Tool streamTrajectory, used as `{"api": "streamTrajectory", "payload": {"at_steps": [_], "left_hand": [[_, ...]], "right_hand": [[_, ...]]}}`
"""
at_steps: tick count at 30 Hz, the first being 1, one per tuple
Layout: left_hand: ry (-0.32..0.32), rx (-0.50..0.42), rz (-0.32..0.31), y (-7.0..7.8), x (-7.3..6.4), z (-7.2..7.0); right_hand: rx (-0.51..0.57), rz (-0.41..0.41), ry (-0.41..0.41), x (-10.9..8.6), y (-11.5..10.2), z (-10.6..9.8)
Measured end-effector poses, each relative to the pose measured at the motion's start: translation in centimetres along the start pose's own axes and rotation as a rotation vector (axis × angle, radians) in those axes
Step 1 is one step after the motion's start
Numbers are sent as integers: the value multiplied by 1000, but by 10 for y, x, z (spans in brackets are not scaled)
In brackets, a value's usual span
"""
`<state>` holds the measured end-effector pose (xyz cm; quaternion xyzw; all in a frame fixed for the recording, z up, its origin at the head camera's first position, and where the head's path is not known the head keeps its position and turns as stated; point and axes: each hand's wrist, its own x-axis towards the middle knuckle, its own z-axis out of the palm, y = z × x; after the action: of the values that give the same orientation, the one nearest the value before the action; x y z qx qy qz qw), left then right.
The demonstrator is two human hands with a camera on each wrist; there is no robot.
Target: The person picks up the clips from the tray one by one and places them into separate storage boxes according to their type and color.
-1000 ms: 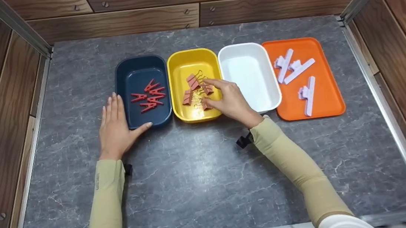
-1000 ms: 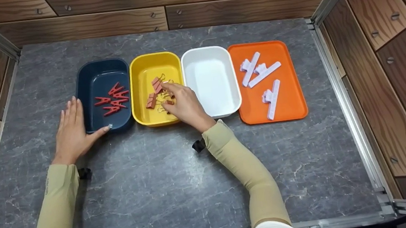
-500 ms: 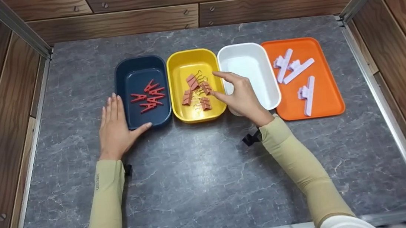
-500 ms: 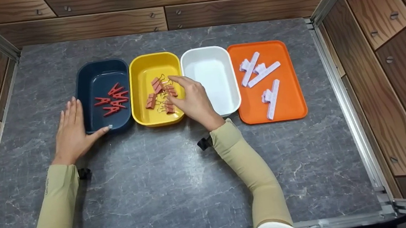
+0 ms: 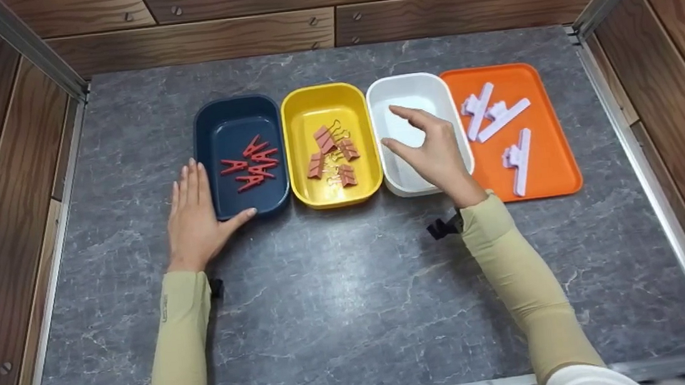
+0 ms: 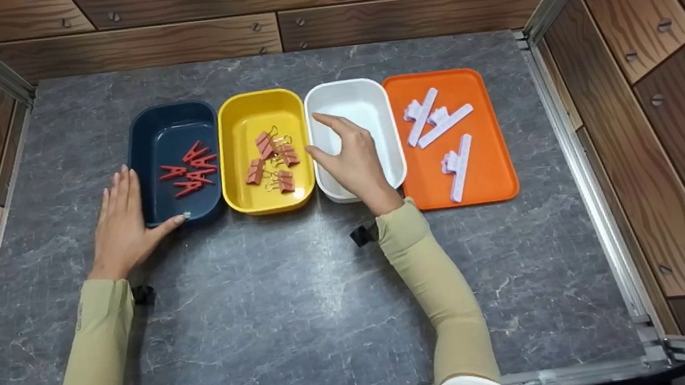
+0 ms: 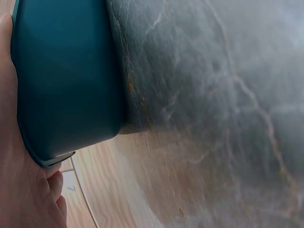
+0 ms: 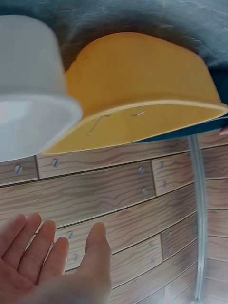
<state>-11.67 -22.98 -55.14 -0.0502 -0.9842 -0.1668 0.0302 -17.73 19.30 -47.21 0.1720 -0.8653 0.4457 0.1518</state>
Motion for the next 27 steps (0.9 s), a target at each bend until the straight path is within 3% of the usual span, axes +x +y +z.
{"api": "streamTrajectory", "payload": {"at_steps": [11, 21, 27], "left_hand": [[6, 4, 2, 0, 1, 1], [-25, 10, -26, 1, 2, 1], [-13, 4, -23, 1, 1, 0]], "right_hand": [[39, 43, 105, 1, 11, -22], [41, 137, 132, -2, 19, -40], [47, 178, 155, -6, 24, -51]]}}
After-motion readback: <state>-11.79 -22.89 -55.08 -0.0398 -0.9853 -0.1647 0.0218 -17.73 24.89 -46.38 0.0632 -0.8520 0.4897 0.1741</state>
